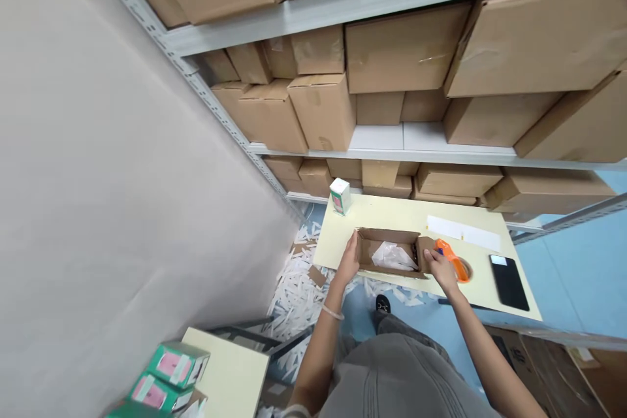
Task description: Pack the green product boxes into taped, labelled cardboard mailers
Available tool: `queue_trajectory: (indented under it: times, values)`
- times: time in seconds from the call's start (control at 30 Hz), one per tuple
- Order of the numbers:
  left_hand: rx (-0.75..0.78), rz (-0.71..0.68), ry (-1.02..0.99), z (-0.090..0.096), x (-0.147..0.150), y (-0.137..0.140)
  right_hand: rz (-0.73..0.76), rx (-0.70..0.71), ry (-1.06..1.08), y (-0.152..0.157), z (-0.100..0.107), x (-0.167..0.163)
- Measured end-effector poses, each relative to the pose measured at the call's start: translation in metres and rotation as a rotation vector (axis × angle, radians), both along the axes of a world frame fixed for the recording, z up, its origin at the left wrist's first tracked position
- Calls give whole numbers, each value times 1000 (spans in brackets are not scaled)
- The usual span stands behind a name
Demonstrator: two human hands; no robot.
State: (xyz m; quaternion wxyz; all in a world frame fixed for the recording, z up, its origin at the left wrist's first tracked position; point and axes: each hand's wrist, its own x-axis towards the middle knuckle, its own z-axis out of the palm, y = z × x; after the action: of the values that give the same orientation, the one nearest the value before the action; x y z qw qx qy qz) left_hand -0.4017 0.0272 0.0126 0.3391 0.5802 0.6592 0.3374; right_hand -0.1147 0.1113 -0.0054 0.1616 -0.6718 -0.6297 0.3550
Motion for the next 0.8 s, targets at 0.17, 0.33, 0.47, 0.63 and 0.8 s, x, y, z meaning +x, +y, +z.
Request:
queue_trajectory:
  times: [0.17,0.33,0.47,0.63,0.8]
  values:
    - [25,-40,72,3,8,49,-10,20,-113,38,8,3]
    - [-14,-81,68,-3,4,80,-26,-35,-209,53,2,-10]
    - [-16,-108,3,-10,8,93,-99,-75,-272,53,-6,-22]
    - [-44,-74,-7,-17,16,93,-144,-83,-336,49,-10,-28]
    - [-49,-44,-27,-19,16,89,-138,-89,-357,50,-9,-30]
